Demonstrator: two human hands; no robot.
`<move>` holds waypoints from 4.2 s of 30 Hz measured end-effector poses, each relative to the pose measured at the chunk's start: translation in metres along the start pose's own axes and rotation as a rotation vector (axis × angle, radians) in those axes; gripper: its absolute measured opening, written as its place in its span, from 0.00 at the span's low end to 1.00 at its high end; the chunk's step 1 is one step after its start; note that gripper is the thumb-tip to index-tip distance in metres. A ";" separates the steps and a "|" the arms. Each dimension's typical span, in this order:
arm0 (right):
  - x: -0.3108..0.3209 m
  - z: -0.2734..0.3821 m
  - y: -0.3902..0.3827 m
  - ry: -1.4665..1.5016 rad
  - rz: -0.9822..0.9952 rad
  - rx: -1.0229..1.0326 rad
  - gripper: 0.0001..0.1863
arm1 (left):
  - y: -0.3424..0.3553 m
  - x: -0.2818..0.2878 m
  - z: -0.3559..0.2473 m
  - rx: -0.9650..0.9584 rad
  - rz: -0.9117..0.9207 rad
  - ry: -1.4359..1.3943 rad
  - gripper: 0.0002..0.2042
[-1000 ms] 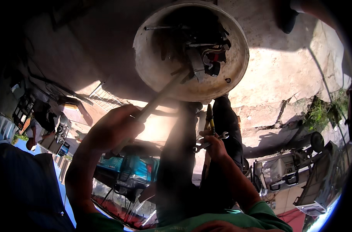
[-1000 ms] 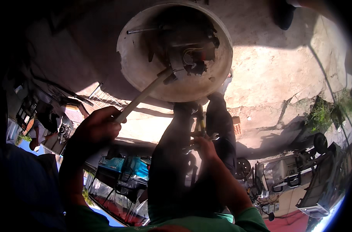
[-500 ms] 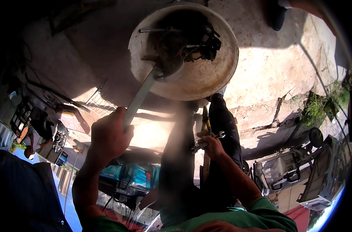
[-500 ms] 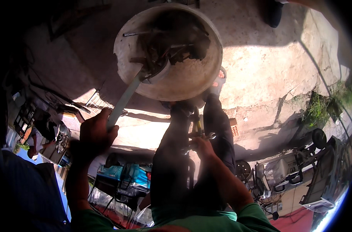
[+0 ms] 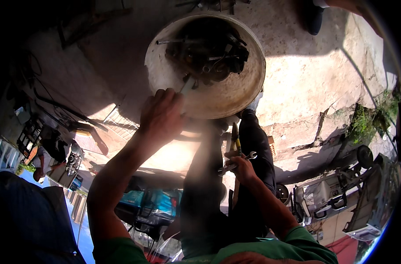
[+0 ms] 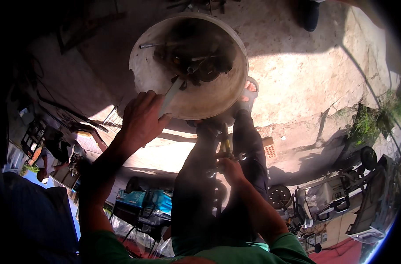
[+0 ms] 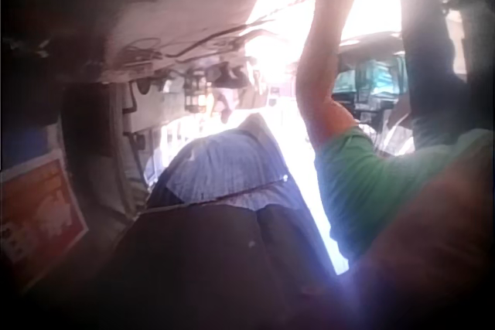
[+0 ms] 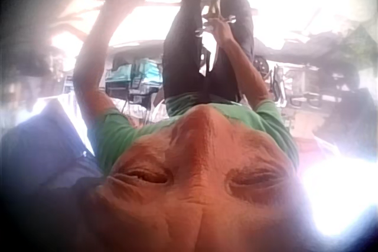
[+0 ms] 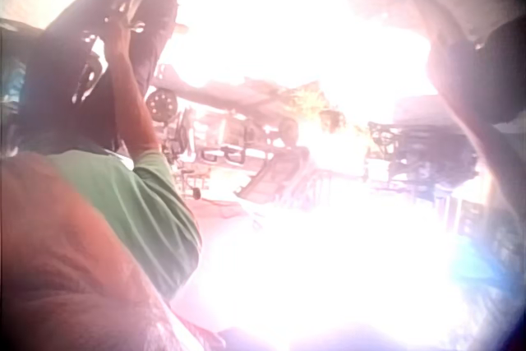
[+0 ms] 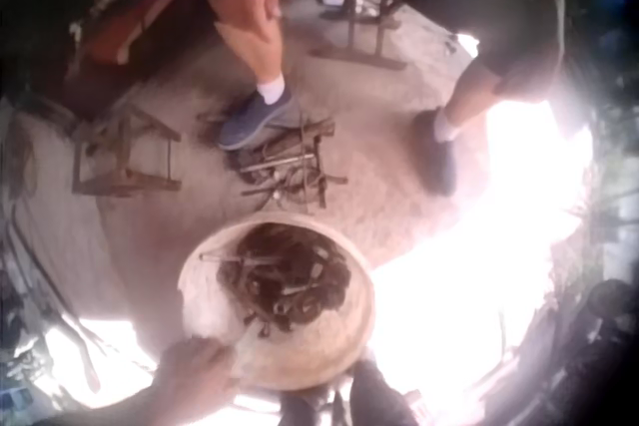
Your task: The person works on the undercarriage of a motorized tricycle, using a wrench to tighten or loosen bolts on the metal frame and picking through a bucket of metal parts.
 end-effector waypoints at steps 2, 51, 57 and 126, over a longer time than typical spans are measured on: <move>-0.008 0.006 -0.004 0.008 0.002 0.008 0.14 | 0.037 0.001 -0.015 -0.094 -0.202 -0.073 0.21; -0.003 0.000 -0.005 -0.067 -0.060 -0.027 0.14 | -0.097 -0.112 0.027 0.218 -0.275 -0.576 0.07; -0.002 0.000 -0.003 -0.095 -0.078 0.002 0.13 | -0.093 -0.094 0.016 0.151 -0.362 -0.521 0.12; 0.036 -0.008 -0.200 -0.142 0.296 0.613 0.16 | -0.168 -0.018 -0.100 0.395 0.158 -1.586 0.27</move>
Point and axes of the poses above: each hand's wrist, its own y-axis towards the middle knuckle, its own x-axis out of the back of the hand, z = x × y, the point moved 6 cm from there along y, towards the middle knuckle, and after that the axes turned 3 degrees about -y, right-handed, at the moved point
